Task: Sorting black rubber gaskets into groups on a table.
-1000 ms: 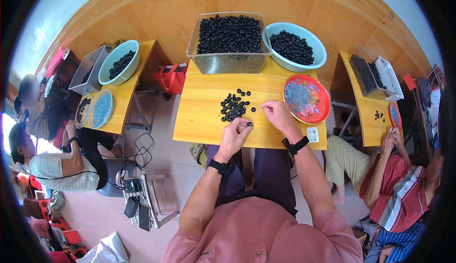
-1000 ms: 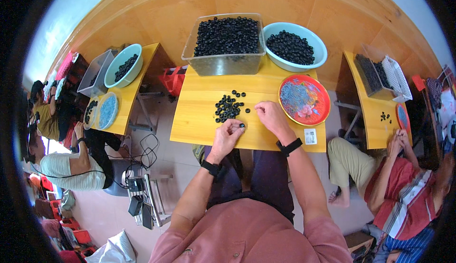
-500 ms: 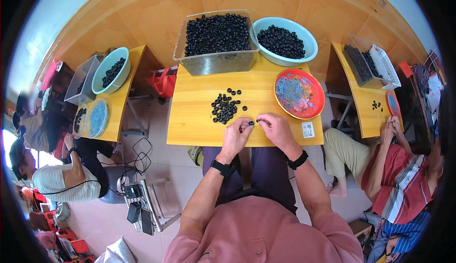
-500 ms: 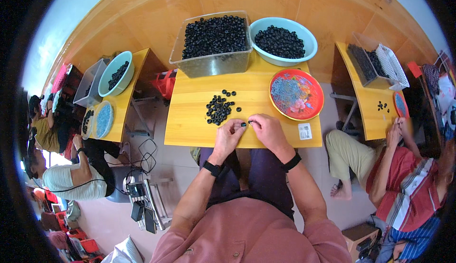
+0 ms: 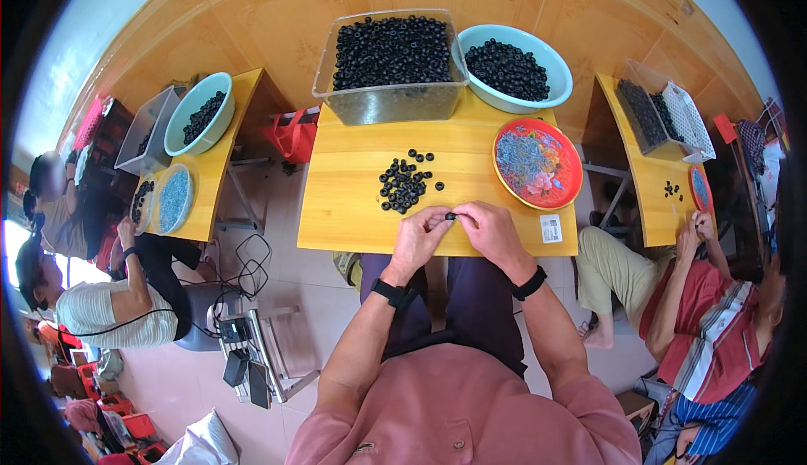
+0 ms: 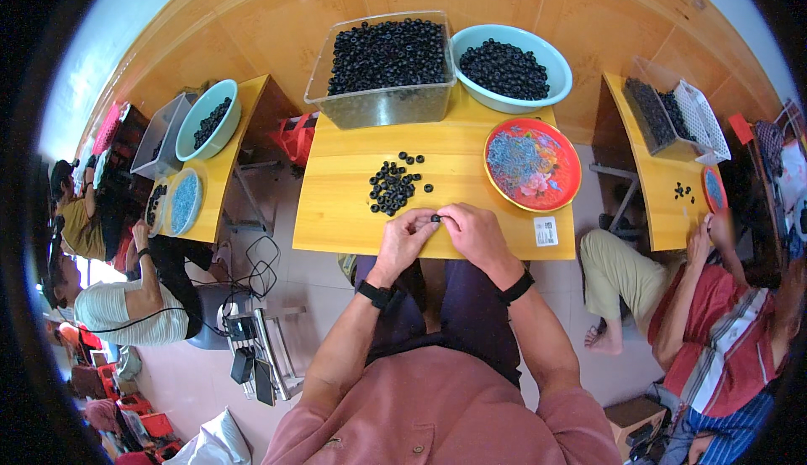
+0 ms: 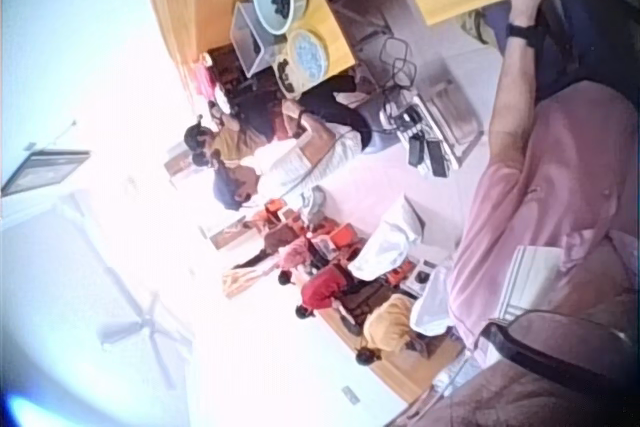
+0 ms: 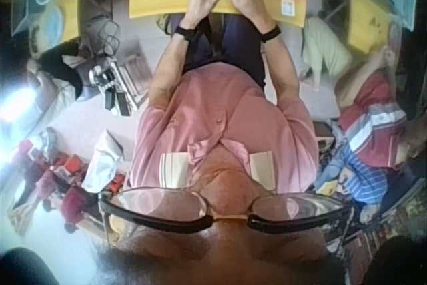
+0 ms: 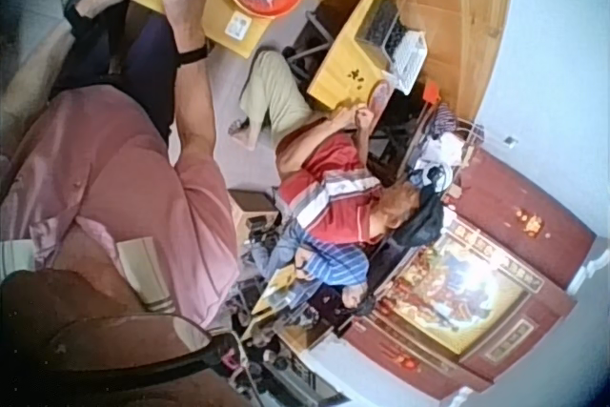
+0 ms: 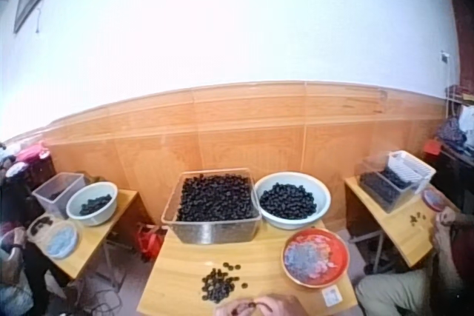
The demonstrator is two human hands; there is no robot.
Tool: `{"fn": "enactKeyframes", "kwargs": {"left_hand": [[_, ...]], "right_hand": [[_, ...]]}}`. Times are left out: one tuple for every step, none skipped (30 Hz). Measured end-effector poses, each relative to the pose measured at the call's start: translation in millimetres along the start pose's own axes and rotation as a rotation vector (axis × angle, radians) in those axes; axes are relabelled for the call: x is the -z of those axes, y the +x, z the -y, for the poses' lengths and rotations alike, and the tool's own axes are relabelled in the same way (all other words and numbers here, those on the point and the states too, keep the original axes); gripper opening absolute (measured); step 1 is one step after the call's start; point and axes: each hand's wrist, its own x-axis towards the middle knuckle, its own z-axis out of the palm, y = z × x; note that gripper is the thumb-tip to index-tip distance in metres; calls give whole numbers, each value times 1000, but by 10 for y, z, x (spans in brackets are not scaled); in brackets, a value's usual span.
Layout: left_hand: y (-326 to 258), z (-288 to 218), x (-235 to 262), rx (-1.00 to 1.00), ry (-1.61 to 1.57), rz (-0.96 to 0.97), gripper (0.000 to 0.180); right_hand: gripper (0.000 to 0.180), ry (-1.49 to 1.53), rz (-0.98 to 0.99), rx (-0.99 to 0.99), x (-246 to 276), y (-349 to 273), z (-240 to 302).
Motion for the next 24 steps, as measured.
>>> {"fn": "enactKeyframes", "kwargs": {"left_hand": [[0,11,9,11,-23,0,21],[-4,22,14,11,-22,0,21],[-5,15,13,28,-16,4,20],[-8,9,14,44,-10,8,20],[-12,5,21,46,-9,11,20],[-2,-3,33,52,6,34,19],[2,-10,41,58,21,58,19],[0,-17,40,59,23,58,19],[-4,-22,40,57,19,60,19],[-8,-25,38,56,17,62,19],[-15,-29,20,58,20,61,19],[-25,-3,20,32,-17,56,19],[-28,24,22,6,-54,51,19],[-19,54,27,5,-47,45,19],[-4,59,2,4,-63,56,19],[5,66,-6,4,-80,67,19],[13,76,10,30,-105,83,17],[22,80,10,30,-105,88,17],[30,83,9,76,-177,89,15],[38,84,4,121,-249,91,14],[44,101,17,146,-242,93,11],[67,115,23,144,-241,95,11],[102,127,26,161,-283,107,12],[125,149,26,178,-326,121,13]], "right_hand": [[10,1,0,0,-10,0,1],[10,16,0,-22,-22,-3,2],[10,30,0,-46,-29,-9,0],[10,30,-1,-48,-38,-15,-3],[9,32,-17,-54,-49,-22,-7],[9,34,-33,-56,-56,-15,-13],[9,35,-34,-56,-65,-10,-15],[10,37,-29,-83,-76,-8,-16],[10,40,-24,-110,-84,-4,-15],[10,44,-24,-111,-86,-4,-17],[11,37,-10,-133,-84,-6,-21],[11,33,5,-150,-94,21,9],[11,40,5,-144,-79,41,33],[12,35,36,-174,-42,59,58],[13,26,65,-212,-12,64,57],[13,30,63,-213,-17,85,37],[13,37,85,-188,-25,117,7],[13,40,105,-165,-21,121,-24],[13,38,101,-169,-26,104,-43],[13,35,107,-128,-38,86,-57],[13,35,113,-83,-60,81,-49],[13,34,109,-83,-75,74,-36],[14,21,93,-56,-89,66,-15],[15,8,75,-30,-106,47,6]]}}
